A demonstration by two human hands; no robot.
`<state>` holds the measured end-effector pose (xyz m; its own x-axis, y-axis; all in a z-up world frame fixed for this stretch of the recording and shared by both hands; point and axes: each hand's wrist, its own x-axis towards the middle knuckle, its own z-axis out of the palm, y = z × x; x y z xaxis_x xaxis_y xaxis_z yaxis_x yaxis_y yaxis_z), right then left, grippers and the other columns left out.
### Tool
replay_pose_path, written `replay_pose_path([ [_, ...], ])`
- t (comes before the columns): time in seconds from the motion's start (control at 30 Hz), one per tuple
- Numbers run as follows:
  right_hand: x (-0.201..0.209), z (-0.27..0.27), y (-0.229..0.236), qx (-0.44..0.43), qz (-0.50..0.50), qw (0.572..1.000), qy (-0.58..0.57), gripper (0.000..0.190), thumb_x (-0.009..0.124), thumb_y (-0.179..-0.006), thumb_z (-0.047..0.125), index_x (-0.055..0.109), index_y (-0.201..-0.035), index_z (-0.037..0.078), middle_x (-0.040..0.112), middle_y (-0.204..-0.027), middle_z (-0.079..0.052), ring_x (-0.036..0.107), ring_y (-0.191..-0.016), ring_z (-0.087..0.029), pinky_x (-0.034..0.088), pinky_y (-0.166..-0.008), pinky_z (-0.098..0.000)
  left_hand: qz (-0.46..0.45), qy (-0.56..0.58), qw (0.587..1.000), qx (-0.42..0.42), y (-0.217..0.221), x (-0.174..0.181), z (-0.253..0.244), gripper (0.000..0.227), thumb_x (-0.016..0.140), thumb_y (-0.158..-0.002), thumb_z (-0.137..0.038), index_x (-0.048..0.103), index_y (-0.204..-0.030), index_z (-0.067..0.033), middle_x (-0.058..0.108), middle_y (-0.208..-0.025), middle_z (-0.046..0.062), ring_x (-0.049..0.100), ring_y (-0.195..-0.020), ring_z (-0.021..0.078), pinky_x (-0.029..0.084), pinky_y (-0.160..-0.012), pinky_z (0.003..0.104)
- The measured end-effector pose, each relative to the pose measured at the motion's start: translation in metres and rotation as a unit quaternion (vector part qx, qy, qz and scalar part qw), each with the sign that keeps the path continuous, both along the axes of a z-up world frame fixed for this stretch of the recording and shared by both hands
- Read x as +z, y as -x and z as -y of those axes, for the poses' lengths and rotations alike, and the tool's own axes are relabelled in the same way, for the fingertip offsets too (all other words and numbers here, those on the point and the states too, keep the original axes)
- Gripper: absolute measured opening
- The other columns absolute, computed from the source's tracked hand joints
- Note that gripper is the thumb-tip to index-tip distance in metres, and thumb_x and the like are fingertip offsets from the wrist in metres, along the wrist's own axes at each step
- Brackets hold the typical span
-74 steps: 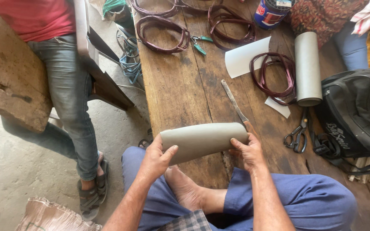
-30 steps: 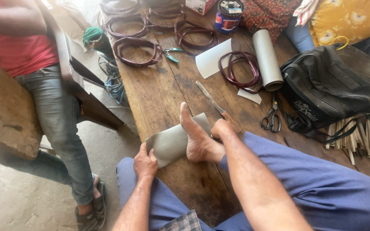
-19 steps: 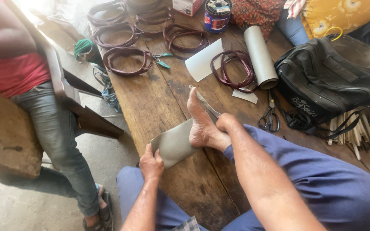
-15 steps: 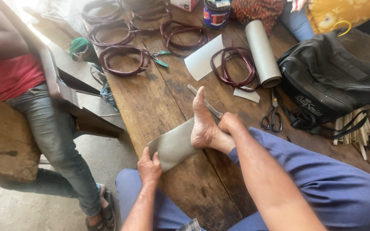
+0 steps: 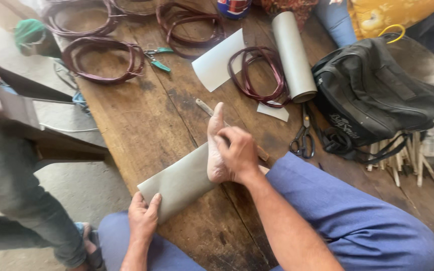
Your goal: The person unrolls a sheet of gray material on a wooden table, cuts a section with a knife, and then uses scissors to trim the edges of the cut piece. The person uses their bare foot to hold the material steady while cutting.
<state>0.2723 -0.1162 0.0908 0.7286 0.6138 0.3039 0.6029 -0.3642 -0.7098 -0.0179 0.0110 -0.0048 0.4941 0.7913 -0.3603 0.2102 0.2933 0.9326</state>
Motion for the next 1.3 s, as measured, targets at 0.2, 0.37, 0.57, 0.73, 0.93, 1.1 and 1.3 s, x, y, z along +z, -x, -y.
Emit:
replay_pose_path([
  [0.2,-0.054,0.041,-0.140,-0.252,-0.098,0.934,0.235,0.034,0.075,-0.084,0.038,0.080,-0.104,0.011,0.076,-0.102,-0.018,0.073,-0.096,-0.035,0.056,-0.089,-0.0440,0.010,0.056,0.998,0.003,0.005,-0.004,-0.004,0.027,0.067,-0.095,-0.010,0.061,-0.118,0.0033,0.076,-0.104,0.013,0.070,-0.090,0.0158,0.056,-0.077,0.029],
  [0.37,-0.085,0.079,-0.182,-0.277,-0.076,0.917,0.277,0.079,0.092,-0.069,0.050,0.064,-0.133,0.011,0.051,-0.132,-0.031,0.054,-0.118,-0.046,0.045,-0.098,-0.0466,0.040,0.082,0.996,0.006,0.001,-0.003,-0.005,0.031,0.068,-0.093,-0.009,0.062,-0.120,0.0032,0.075,-0.108,0.013,0.071,-0.093,0.0162,0.057,-0.080,0.029],
  [0.57,-0.097,0.068,-0.173,-0.290,-0.088,0.889,0.342,0.051,0.088,-0.077,0.044,0.078,-0.116,0.013,0.067,-0.127,-0.020,0.061,-0.121,-0.038,0.047,-0.106,-0.0470,0.065,0.094,0.993,-0.004,0.000,0.011,-0.005,0.042,0.072,-0.088,-0.008,0.057,-0.126,0.0004,0.074,-0.114,0.011,0.071,-0.101,0.0162,0.056,-0.087,0.030],
  [0.73,-0.097,0.075,-0.170,-0.282,-0.089,0.904,0.308,0.047,0.090,-0.077,0.042,0.077,-0.108,0.009,0.076,-0.110,-0.018,0.070,-0.104,-0.034,0.054,-0.095,-0.0464,-0.018,0.079,0.997,0.006,-0.005,0.021,0.003,0.048,0.077,-0.083,-0.005,0.054,-0.125,-0.0001,0.077,-0.108,0.014,0.074,-0.095,0.0186,0.059,-0.081,0.032],
  [0.93,-0.094,0.077,-0.163,-0.239,0.032,0.905,0.350,0.036,0.079,-0.092,0.041,0.079,-0.120,0.018,0.070,-0.118,-0.019,0.066,-0.107,-0.041,0.053,-0.090,-0.0535,-0.023,0.088,0.996,0.020,-0.009,0.027,0.005,0.046,0.073,-0.085,-0.003,0.052,-0.126,-0.0039,0.077,-0.104,0.012,0.074,-0.091,0.0168,0.060,-0.077,0.031],
  [1.1,-0.090,0.080,-0.176,-0.188,0.082,0.914,0.349,0.041,0.085,-0.085,0.047,0.079,-0.105,0.012,0.069,-0.119,-0.017,0.061,-0.113,-0.040,0.050,-0.093,-0.0509,-0.010,0.165,0.986,0.000,-0.002,0.023,-0.004,0.045,0.069,-0.087,-0.003,0.052,-0.129,-0.0059,0.077,-0.100,0.013,0.073,-0.085,0.0175,0.059,-0.071,0.032],
  [1.3,-0.098,0.080,-0.181,-0.249,0.006,0.916,0.315,0.060,0.091,-0.074,0.048,0.074,-0.114,0.006,0.067,-0.121,-0.022,0.062,-0.113,-0.040,0.050,-0.095,-0.0502,-0.006,0.156,0.988,-0.006,0.000,0.021,-0.003,0.044,0.069,-0.088,-0.004,0.053,-0.129,-0.0048,0.078,-0.101,0.013,0.073,-0.085,0.0169,0.058,-0.072,0.032],
])
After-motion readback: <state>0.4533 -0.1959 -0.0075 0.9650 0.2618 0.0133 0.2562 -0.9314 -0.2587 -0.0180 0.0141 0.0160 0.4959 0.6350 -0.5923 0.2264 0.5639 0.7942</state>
